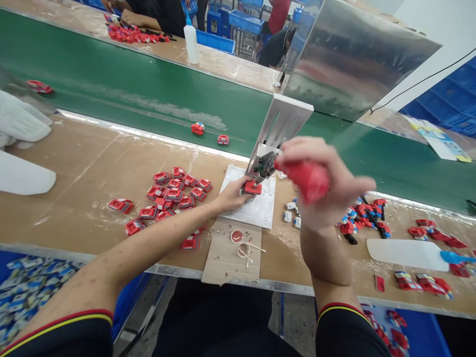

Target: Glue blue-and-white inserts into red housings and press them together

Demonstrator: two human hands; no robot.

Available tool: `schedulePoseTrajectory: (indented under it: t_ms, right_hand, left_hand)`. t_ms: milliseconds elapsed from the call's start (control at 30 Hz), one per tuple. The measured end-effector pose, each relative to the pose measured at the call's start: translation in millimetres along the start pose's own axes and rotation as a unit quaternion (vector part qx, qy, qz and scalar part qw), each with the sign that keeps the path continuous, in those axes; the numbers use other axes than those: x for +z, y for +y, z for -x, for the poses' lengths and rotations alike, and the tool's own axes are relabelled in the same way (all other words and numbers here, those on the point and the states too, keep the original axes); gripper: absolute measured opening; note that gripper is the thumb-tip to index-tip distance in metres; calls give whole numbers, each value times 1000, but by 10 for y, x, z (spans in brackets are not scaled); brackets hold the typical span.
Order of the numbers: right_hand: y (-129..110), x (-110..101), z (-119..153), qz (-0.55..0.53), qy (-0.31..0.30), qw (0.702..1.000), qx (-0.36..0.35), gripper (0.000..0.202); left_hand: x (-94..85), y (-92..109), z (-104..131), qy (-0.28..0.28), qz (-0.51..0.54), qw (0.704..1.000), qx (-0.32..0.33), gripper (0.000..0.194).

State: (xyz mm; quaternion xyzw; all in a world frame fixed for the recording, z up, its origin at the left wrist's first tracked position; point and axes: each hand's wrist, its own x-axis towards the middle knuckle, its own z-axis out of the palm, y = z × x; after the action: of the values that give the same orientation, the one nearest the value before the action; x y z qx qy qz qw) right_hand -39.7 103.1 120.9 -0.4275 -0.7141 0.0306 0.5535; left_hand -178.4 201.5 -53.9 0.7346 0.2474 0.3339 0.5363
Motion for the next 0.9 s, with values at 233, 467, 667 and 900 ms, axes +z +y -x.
schedulePoseTrajectory:
  t_ms: [233,467,667,900]
  right_hand:
    - [-84,-73,514,43,-113,982,-148,44]
    - [453,540,854,209,-279,936,-47,42]
    - [131,-21,988,208,-207,937,-190,17]
    - [-545,-336,1795,150,-52,987,19,18]
  left_hand:
    - [-32,76,21,-2,7,1000,3,38]
    - [5,45,14,-3,-1,1000,-3,36]
    - [-322,207,-69,-71,-65,995,-19,31]
    - [-1025,166,-1248,-26,-263,960,-96,40]
